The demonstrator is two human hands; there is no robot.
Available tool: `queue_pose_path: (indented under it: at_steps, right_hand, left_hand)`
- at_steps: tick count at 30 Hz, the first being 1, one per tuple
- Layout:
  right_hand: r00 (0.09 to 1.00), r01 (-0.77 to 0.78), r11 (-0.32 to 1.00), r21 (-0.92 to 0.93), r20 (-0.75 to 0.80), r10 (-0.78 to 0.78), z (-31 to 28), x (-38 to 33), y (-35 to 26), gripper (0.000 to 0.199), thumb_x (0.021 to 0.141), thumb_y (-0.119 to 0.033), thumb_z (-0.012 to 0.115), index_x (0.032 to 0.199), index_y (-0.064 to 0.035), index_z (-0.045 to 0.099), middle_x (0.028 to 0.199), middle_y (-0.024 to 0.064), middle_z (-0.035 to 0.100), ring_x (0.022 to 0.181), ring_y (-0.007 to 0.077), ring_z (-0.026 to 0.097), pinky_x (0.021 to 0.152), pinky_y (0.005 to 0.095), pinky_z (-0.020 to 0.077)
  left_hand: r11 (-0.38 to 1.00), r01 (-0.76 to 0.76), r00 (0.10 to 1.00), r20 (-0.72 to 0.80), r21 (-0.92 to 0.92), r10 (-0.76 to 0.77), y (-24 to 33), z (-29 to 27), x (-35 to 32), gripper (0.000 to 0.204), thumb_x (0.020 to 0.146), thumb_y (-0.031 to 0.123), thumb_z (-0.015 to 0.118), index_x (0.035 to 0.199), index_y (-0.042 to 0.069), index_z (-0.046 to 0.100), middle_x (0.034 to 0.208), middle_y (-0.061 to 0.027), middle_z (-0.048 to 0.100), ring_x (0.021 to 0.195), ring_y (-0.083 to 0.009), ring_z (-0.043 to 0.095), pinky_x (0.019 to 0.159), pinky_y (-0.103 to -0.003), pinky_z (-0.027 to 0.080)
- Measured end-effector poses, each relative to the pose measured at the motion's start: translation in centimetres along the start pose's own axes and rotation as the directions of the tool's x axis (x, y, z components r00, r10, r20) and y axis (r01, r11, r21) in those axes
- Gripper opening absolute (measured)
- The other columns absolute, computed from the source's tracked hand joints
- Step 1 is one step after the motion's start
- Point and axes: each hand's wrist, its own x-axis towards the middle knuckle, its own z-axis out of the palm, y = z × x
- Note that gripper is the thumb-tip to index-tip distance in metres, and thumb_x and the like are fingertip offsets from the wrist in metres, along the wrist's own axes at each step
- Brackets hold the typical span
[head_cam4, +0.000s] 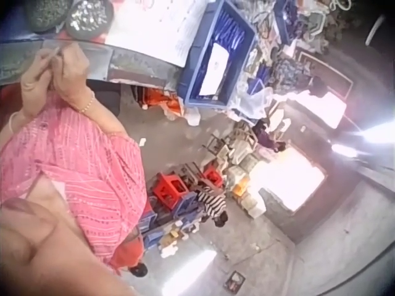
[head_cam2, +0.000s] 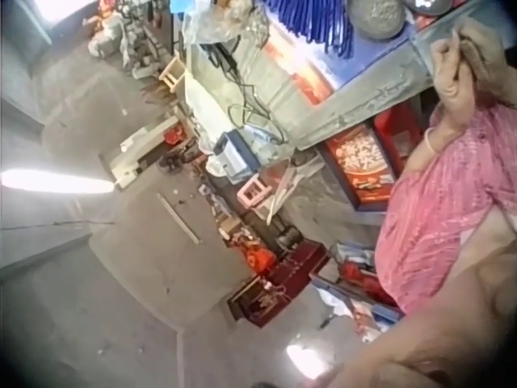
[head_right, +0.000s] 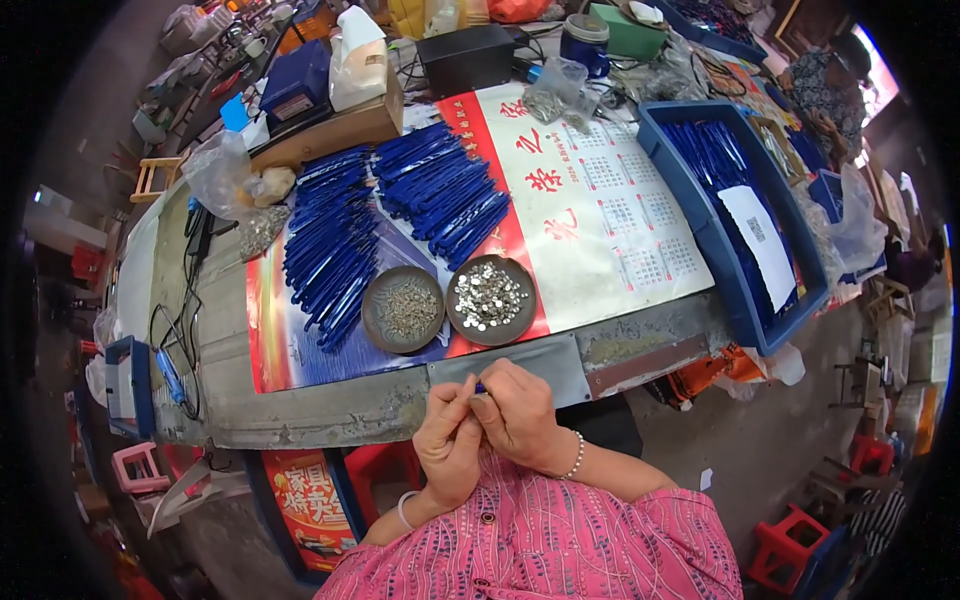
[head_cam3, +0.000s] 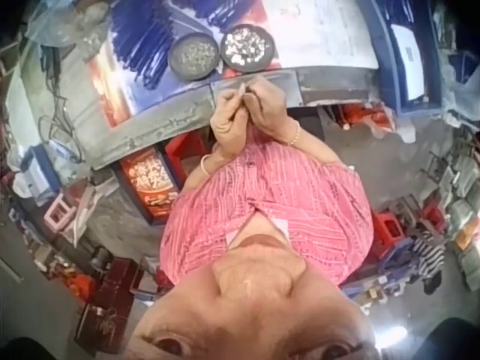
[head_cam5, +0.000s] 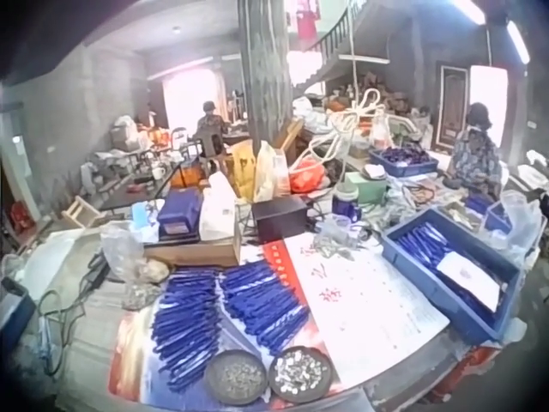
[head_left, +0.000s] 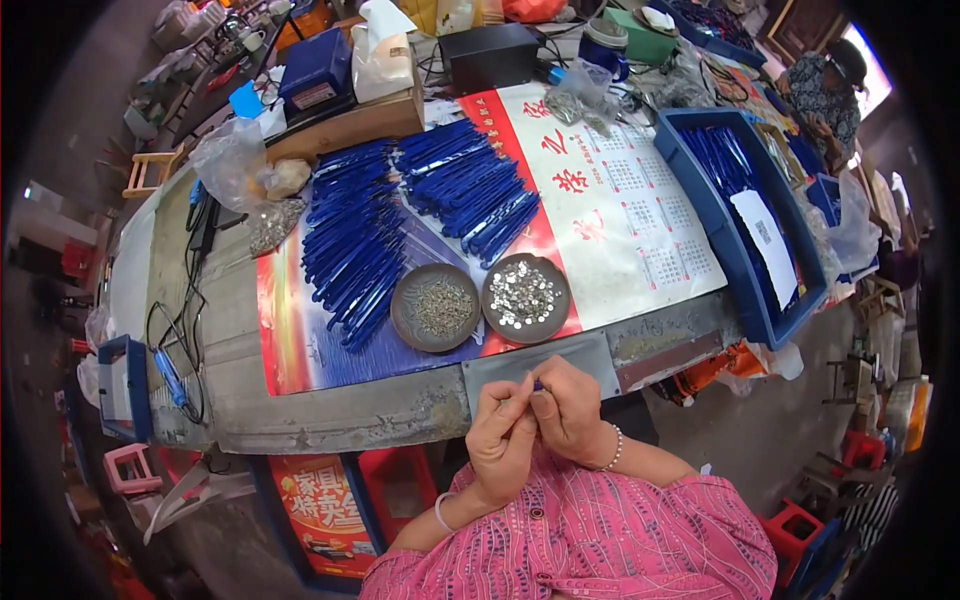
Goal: Assembling small metal components onto blue plastic strips at a manual workstation.
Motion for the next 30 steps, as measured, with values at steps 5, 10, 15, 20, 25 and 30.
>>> queue_pose_path:
  at_steps: [5, 10, 15, 20, 25, 30]
  right_hand:
    - [0.986, -0.034, 0.999, -0.022, 0.162, 0.037, -2.0, 1.1, -1.1, 0.013, 0.088, -0.009, 0.055, 0.085, 0.0038, 0.054, 0.086, 0.0177, 0.058, 0.071, 0.0328, 0.057, 0.062, 0.0357, 0.0466]
    - [0.885, -0.203, 0.968, 0.147, 0.452, 0.116, -4.8, 2.1, -0.8, 0.009, 0.084, -0.005, 0.061, 0.088, 0.0008, 0.057, 0.092, 0.0150, 0.059, 0.080, 0.0282, 0.061, 0.067, 0.0317, 0.0482]
    - [0.945, -0.280, 0.856, 0.435, 0.282, 0.166, -3.0, 0.5, 1.0, 0.010, 0.083, -0.002, 0.063, 0.090, 0.0024, 0.058, 0.094, 0.0114, 0.061, 0.082, 0.0178, 0.061, 0.069, 0.0276, 0.0492]
    - [0.916, -0.347, 0.749, 0.565, 0.036, 0.398, -0.6, -0.3, -1.5, 0.009, 0.084, 0.004, 0.061, 0.093, 0.0042, 0.061, 0.095, 0.0116, 0.065, 0.079, 0.0109, 0.061, 0.066, 0.0219, 0.0519]
    - [0.954, -0.271, 0.860, 0.432, 0.002, 0.299, -0.2, 0.2, -2.3, 0.010, 0.084, 0.002, 0.063, 0.094, 0.0053, 0.062, 0.095, 0.0135, 0.067, 0.081, 0.0118, 0.062, 0.067, 0.0227, 0.0522]
    - [0.957, -0.263, 0.849, 0.458, 0.015, 0.288, -0.6, 0.1, -2.3, 0.012, 0.082, 0.001, 0.065, 0.093, 0.0052, 0.065, 0.090, 0.0120, 0.067, 0.076, 0.0130, 0.063, 0.065, 0.0227, 0.0502]
  left_hand:
    - [0.991, 0.111, 0.993, 0.044, -0.071, -0.108, 1.0, -1.1, 1.0, 0.032, 0.090, -0.004, 0.051, 0.120, 0.002, 0.060, 0.099, -0.0025, 0.048, 0.068, -0.0048, 0.050, 0.057, -0.017, 0.042]
    - [0.908, 0.336, 0.903, 0.360, -0.251, -0.235, 1.2, -2.7, 1.7, 0.033, 0.091, -0.005, 0.050, 0.121, 0.003, 0.059, 0.101, -0.0033, 0.048, 0.066, -0.0053, 0.051, 0.053, -0.017, 0.044]
    - [0.950, 0.210, 0.956, 0.252, -0.231, -0.150, 1.4, -1.7, 1.1, 0.034, 0.089, -0.007, 0.052, 0.121, 0.003, 0.059, 0.099, -0.0032, 0.047, 0.065, -0.0053, 0.051, 0.054, -0.017, 0.044]
    - [0.996, -0.012, 1.000, 0.016, -0.083, 0.013, 0.8, -0.6, 0.4, 0.034, 0.088, -0.006, 0.054, 0.120, 0.005, 0.061, 0.096, -0.0030, 0.047, 0.066, -0.0048, 0.050, 0.055, -0.018, 0.044]
    - [0.989, -0.148, 0.983, -0.103, 0.027, 0.151, 1.2, -0.5, 0.2, 0.035, 0.087, -0.007, 0.056, 0.120, 0.006, 0.061, 0.096, -0.0042, 0.047, 0.067, -0.0066, 0.051, 0.055, -0.019, 0.045]
    - [0.986, -0.167, 0.984, -0.058, 0.005, 0.168, 1.3, -0.7, 0.1, 0.036, 0.088, -0.008, 0.052, 0.122, 0.004, 0.058, 0.101, -0.0048, 0.047, 0.069, -0.0065, 0.053, 0.058, -0.019, 0.046]
